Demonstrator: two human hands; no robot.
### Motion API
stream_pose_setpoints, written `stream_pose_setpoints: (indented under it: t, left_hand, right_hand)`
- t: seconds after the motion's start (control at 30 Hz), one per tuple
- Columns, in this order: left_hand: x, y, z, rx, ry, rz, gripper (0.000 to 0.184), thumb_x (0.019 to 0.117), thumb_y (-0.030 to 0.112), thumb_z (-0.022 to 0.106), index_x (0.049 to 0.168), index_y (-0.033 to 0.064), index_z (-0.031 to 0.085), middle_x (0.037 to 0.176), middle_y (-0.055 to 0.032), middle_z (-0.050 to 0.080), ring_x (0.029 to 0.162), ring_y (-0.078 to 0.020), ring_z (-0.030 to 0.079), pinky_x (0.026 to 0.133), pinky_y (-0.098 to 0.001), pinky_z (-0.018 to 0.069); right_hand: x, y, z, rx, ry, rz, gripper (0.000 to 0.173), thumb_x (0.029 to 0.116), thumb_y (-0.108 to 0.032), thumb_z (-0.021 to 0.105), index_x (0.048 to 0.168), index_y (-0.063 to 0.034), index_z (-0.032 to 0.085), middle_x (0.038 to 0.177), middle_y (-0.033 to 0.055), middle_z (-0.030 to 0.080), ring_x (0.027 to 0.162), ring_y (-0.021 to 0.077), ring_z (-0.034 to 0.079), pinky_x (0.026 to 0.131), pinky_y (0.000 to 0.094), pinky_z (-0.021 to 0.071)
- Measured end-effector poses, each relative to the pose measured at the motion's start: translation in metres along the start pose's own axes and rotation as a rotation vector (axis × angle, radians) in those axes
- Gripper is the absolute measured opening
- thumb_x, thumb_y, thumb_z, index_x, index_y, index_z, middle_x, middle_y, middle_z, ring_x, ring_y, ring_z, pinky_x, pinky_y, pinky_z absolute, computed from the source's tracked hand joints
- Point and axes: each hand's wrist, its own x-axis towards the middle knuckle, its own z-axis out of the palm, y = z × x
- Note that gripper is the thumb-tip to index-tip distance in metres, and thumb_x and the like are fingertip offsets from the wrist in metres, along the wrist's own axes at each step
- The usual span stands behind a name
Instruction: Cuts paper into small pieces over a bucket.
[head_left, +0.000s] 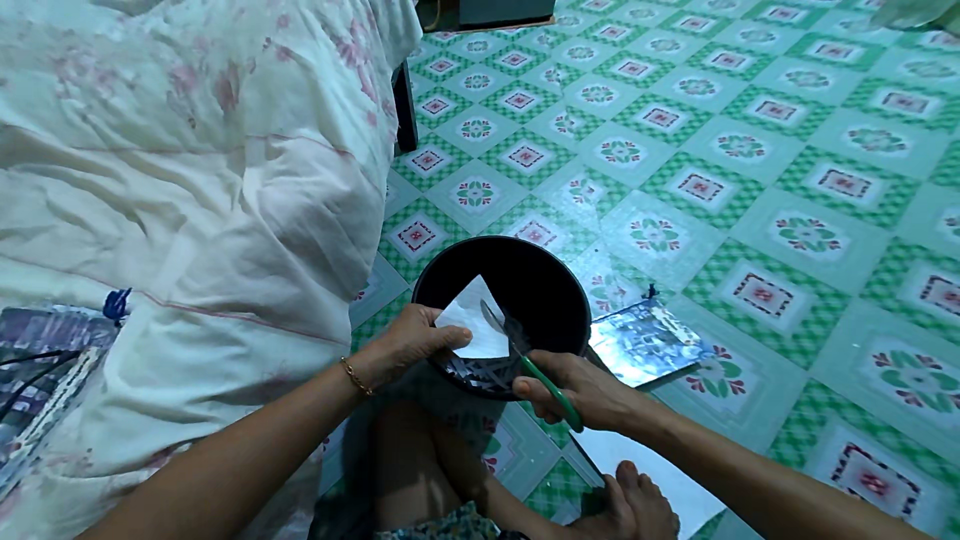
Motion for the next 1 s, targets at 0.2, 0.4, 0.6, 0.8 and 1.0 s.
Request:
stream_pose_setpoints:
  t: [0.2, 0.4, 0.6, 0.8, 1.0]
  left_hand:
    - [-0.0002, -0.0005, 0.0006, 0.007, -0.017, 0.002, 0.008, 0.0979, 0.000, 0.063, 0.091, 0.0008, 0.067, 0.072, 0.0025, 0.068, 0.063, -0.0022, 0.063, 0.063, -0.0177, 0.0542]
    - [-0.0013, -0.0017, 0.0018, 0.016, -0.062, -0.018, 0.012, 0.0967, -0.001, 0.064, 0.085, 0.0027, 0.067, 0.069, 0.0037, 0.067, 0.060, -0.0011, 0.062, 0.061, -0.0169, 0.0528]
    - [-0.0053, 0.0019, 0.0051, 0.035, -0.086, -0.040, 0.011, 0.0974, 0.000, 0.063, 0.088, 0.0030, 0.067, 0.071, 0.0037, 0.067, 0.061, -0.0013, 0.063, 0.063, -0.0173, 0.0542]
    - [-0.0052, 0.0008, 0.0059, 0.030, -0.105, -0.059, 0.010, 0.0971, -0.001, 0.063, 0.089, 0.0028, 0.067, 0.072, 0.0036, 0.068, 0.061, -0.0010, 0.063, 0.061, -0.0166, 0.0531]
    - [-0.0063, 0.0005, 0.0068, 0.046, -0.127, -0.063, 0.009, 0.0969, 0.000, 0.064, 0.089, 0.0036, 0.067, 0.073, 0.0043, 0.068, 0.062, -0.0002, 0.063, 0.061, -0.0158, 0.0528]
  right_hand:
    - [0.0002, 0.0037, 0.0002, 0.058, 0.061, -0.068, 0.031, 0.0987, -0.038, 0.063, 0.095, -0.0082, 0.060, 0.063, -0.0101, 0.055, 0.053, -0.0012, 0.055, 0.053, 0.0163, 0.0464]
    - [0.0002, -0.0019, 0.0002, 0.027, -0.011, -0.007, 0.038, 0.1012, -0.043, 0.057, 0.104, -0.0056, 0.057, 0.069, -0.0068, 0.057, 0.059, 0.0018, 0.057, 0.059, 0.0201, 0.0474]
    - [0.0012, -0.0009, 0.0024, 0.046, 0.034, -0.029, 0.033, 0.1007, -0.040, 0.061, 0.095, -0.0077, 0.059, 0.063, -0.0088, 0.056, 0.054, 0.0001, 0.056, 0.054, 0.0173, 0.0470]
    - [0.0008, -0.0034, 0.0026, 0.104, 0.000, -0.039, 0.033, 0.1011, -0.043, 0.057, 0.096, -0.0095, 0.057, 0.065, -0.0092, 0.058, 0.056, 0.0004, 0.058, 0.056, 0.0177, 0.0478]
    - [0.0013, -0.0019, 0.0024, 0.186, 0.019, -0.069, 0.028, 0.1004, -0.038, 0.060, 0.090, -0.0122, 0.058, 0.061, -0.0116, 0.058, 0.052, -0.0013, 0.058, 0.052, 0.0156, 0.0482]
